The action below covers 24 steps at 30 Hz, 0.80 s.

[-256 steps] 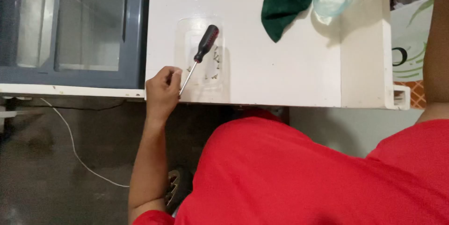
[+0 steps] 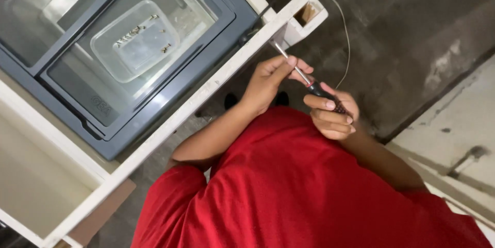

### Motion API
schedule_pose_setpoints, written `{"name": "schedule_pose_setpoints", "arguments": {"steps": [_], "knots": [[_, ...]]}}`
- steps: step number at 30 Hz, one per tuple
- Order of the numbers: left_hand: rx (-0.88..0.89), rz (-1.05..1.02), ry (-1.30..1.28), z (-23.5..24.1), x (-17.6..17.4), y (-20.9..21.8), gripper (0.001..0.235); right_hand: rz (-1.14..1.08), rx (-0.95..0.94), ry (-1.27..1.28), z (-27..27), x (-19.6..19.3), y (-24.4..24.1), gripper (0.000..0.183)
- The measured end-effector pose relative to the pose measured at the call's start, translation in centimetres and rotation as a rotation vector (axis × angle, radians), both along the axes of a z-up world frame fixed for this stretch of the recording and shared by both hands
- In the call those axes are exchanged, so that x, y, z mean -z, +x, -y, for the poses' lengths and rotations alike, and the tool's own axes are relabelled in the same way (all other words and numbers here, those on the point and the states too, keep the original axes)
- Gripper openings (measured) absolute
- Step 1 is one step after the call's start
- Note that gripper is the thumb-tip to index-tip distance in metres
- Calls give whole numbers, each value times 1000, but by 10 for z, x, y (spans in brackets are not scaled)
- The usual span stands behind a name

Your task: The person is disassembling or repairing a gelato display freezer using a screwdriver and a marker.

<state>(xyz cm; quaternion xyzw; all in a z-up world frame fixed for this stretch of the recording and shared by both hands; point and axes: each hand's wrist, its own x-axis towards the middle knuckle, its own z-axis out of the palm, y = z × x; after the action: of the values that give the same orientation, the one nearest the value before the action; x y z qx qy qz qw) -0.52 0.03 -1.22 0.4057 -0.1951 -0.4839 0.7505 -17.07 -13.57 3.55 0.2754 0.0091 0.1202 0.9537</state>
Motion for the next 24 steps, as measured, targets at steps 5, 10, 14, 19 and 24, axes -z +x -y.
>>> {"name": "schedule_pose_setpoints", "arguments": {"steps": [5, 10, 14, 19, 24], "knots": [[23, -74, -55, -1, -6, 9, 35, -56, -70, -1158, 1, -42, 9, 56], [17, -111, -43, 3, -8, 10, 34, -45, -52, -1563, 11, -47, 10, 59], [-29, -157, -30, 4, -9, 9, 31, -71, -47, -824, 23, -28, 6, 60], [-79, -172, -72, 7, -9, 6, 30, -89, -96, -657, 21, -28, -11, 69], [-64, -220, -33, 8, -3, 8, 30, -10, -118, -535, 17, -20, -35, 65]]}}
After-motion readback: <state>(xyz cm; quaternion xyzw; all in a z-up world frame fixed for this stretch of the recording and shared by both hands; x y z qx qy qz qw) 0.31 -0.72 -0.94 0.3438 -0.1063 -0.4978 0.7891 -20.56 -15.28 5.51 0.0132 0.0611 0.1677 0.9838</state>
